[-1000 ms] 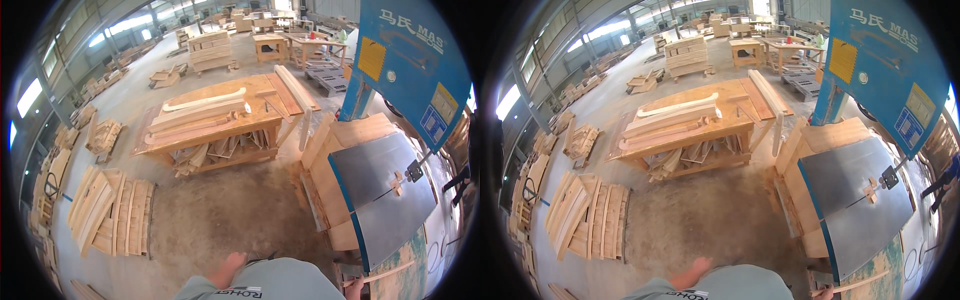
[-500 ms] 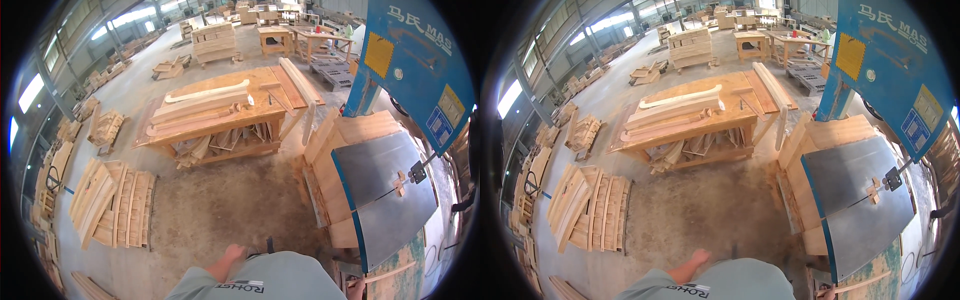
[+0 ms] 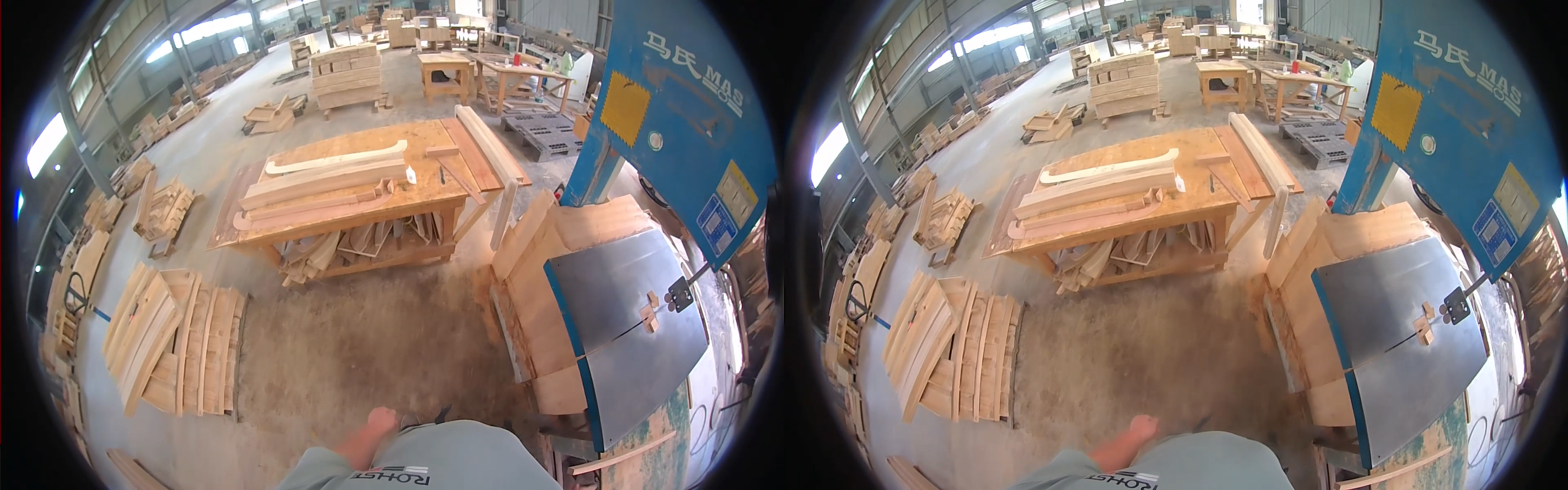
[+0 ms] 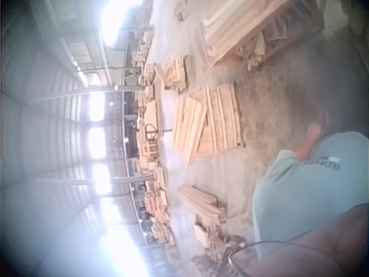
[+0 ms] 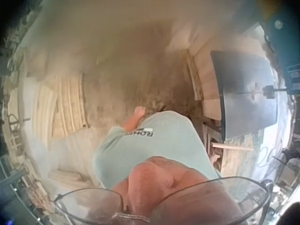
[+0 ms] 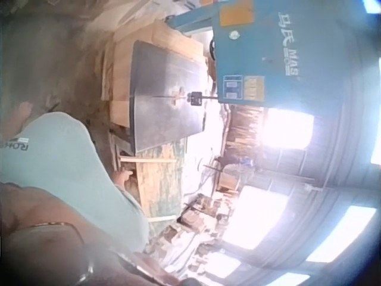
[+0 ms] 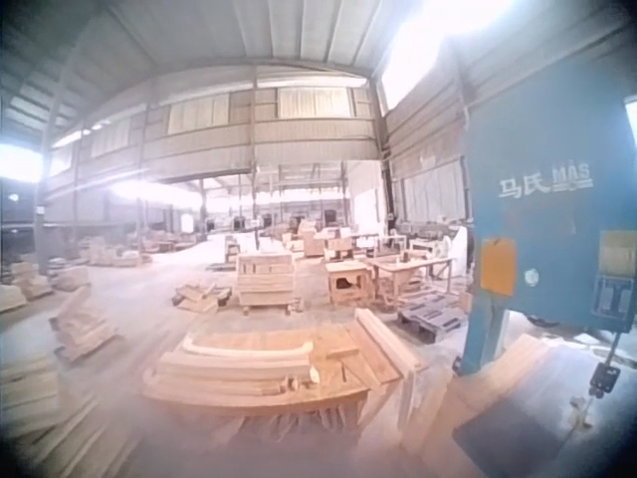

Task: The person applies glue from a bottle onto small wooden pieces, attaches and presses them onto curved wooden parts by hand, and holds up the joined wooden component.

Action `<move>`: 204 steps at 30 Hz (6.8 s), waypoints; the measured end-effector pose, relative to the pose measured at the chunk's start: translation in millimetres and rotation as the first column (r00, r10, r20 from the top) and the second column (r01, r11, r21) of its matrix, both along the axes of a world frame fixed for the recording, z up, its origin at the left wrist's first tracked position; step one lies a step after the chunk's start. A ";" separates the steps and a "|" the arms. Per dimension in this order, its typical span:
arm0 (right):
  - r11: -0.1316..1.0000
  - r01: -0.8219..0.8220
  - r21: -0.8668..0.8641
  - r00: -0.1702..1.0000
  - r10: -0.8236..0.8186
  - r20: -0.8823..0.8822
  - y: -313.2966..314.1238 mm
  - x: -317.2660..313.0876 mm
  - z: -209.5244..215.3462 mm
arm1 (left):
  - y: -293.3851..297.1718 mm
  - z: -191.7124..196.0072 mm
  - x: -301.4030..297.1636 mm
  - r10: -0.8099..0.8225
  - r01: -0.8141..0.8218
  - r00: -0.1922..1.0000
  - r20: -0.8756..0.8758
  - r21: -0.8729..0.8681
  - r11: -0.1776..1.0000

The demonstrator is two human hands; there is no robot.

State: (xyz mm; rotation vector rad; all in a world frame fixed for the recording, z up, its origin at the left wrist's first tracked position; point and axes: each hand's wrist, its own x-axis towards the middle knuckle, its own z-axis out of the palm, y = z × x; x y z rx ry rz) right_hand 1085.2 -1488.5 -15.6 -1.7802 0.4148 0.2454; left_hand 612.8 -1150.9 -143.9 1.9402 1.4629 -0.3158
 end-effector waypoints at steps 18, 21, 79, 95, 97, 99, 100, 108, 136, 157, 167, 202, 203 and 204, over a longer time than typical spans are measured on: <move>0.133 -0.957 -0.258 0.249 0.834 -0.492 303.0 -73.7 -119.9 | 126.8 -48.5 -161.0 0.418 -0.438 0.898 -0.138 -0.188 0.879; -0.011 -0.961 -0.277 0.166 0.777 -0.607 324.6 -64.9 -155.8 | 192.2 -4.4 -119.1 0.602 -0.609 0.793 -0.093 -0.137 0.781; 0.372 -0.817 -0.441 0.370 0.924 0.094 1260.7 52.8 -22.5 | 839.9 111.0 -154.4 0.169 -0.122 0.979 -0.113 0.339 0.933; 0.404 -0.864 -0.302 0.383 0.915 0.128 1284.8 48.0 -5.6 | 907.6 323.6 -238.3 0.199 -0.212 0.977 0.076 0.429 0.878; 0.436 -0.871 -0.226 0.392 0.894 0.215 1282.7 25.1 19.1 | 923.3 371.1 -255.9 0.333 -0.387 0.922 0.196 0.433 0.814; 0.467 -0.869 -0.163 0.419 0.871 0.257 1276.6 -13.8 50.8 | 936.1 415.3 -289.6 0.381 -0.524 0.829 0.409 0.333 0.784; 0.455 -0.883 -0.111 0.410 0.865 0.289 1267.5 -22.3 57.2 | 945.6 441.3 -299.6 0.341 -0.534 0.772 0.537 0.256 0.805; 0.121 -0.992 -0.022 0.114 0.975 0.189 1156.1 -213.9 114.6 | 1001.7 580.0 -399.7 0.310 -0.131 0.137 0.941 -0.293 0.947; 0.580 -0.637 0.508 0.504 0.812 -0.293 1075.4 -242.3 -69.7 | 779.3 13.1 -324.4 0.586 -0.351 -0.742 0.326 -0.933 0.075; 0.505 -0.752 0.424 0.399 0.860 -0.317 1092.6 -236.9 -110.5 | 763.4 10.9 -342.5 0.529 -0.398 -0.785 0.322 -0.917 -0.033; 0.628 -0.757 0.178 0.550 0.761 -0.343 1097.7 -273.3 -83.3 | 794.3 23.6 -358.8 0.684 -0.565 -0.608 0.404 -0.825 -0.015; 0.632 -0.591 0.501 0.597 0.761 -0.254 1076.1 -302.3 -77.0 | 786.1 27.3 -362.6 0.587 -0.453 -0.725 0.360 -0.891 -0.013; 0.611 -0.574 0.545 0.576 0.774 -0.261 1074.0 -300.6 -76.9 | 782.9 28.1 -364.7 0.583 -0.451 -0.728 0.361 -0.892 -0.011; 0.611 -0.576 0.544 0.580 0.774 -0.256 1073.3 -302.3 -66.2 | 780.3 35.6 -359.5 0.576 -0.448 -0.732 0.363 -0.894 -0.006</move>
